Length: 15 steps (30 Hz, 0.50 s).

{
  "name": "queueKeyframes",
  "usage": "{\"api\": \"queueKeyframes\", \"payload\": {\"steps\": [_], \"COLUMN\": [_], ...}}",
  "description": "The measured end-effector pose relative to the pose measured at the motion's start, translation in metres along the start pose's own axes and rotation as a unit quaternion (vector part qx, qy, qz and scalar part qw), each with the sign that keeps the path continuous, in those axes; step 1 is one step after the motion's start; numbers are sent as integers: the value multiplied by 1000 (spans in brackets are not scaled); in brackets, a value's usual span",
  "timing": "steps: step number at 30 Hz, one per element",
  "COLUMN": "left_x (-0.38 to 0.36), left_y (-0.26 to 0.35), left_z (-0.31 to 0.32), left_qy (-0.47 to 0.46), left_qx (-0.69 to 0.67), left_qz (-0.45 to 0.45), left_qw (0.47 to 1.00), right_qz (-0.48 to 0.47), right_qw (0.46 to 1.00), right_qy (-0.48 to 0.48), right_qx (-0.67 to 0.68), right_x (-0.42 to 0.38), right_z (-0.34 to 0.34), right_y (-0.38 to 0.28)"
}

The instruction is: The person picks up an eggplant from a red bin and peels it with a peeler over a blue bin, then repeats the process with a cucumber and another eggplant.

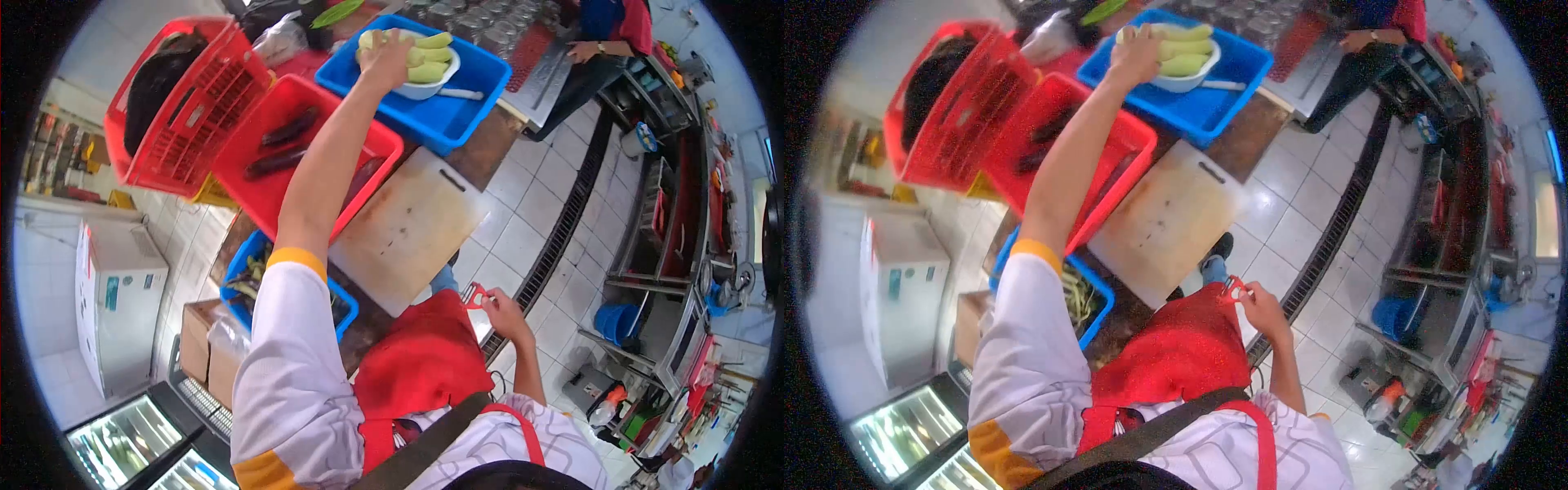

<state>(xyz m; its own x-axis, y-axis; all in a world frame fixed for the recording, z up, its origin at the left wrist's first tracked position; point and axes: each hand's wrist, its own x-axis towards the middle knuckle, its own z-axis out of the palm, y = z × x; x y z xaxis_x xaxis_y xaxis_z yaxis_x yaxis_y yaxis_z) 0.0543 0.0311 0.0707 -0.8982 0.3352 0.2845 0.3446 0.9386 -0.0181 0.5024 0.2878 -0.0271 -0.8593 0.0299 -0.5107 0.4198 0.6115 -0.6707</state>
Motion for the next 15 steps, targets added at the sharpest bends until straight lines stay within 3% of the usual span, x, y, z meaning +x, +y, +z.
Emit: {"api": "queueKeyframes", "payload": {"steps": [1, 4, 5, 8, 9, 10, 12, 14, 15], "left_x": [17, 62, 70, 71, 72, 62, 34, -16, -50], "left_y": [8, 7, 6, 9, -7, -6, -11, -17, -20], "left_z": [-2, 66, 75, 73, 99, 91, 59, 17, 2], "left_qy": [-45, -33, -129, -161, -55, -63, 176, 172, 125], "left_qx": [-14, -14, -3, -64, -174, -171, -231, -245, -307], "left_qz": [-17, -30, 0, 30, 65, 64, 107, 63, -14], "left_qw": [999, 999, 992, 984, 981, 981, 951, 952, 943], "right_qz": [20, 56, 59, 107, 95, 80, 95, 70, 62], "right_qw": [1000, 998, 997, 993, 995, 996, 993, 996, 997], "right_qy": [10, 27, 38, 28, 26, 24, 6, 43, 45], "right_qx": [-2, 29, 32, 32, 34, 34, 69, 18, 15], "right_x": [-2, 2, 4, 7, 11, 17, 24, 33, 35], "right_z": [-3, -3, -2, -7, -9, -12, -18, -21, -27], "right_y": [5, 32, 43, 45, 49, 46, 39, 43, 36]}}
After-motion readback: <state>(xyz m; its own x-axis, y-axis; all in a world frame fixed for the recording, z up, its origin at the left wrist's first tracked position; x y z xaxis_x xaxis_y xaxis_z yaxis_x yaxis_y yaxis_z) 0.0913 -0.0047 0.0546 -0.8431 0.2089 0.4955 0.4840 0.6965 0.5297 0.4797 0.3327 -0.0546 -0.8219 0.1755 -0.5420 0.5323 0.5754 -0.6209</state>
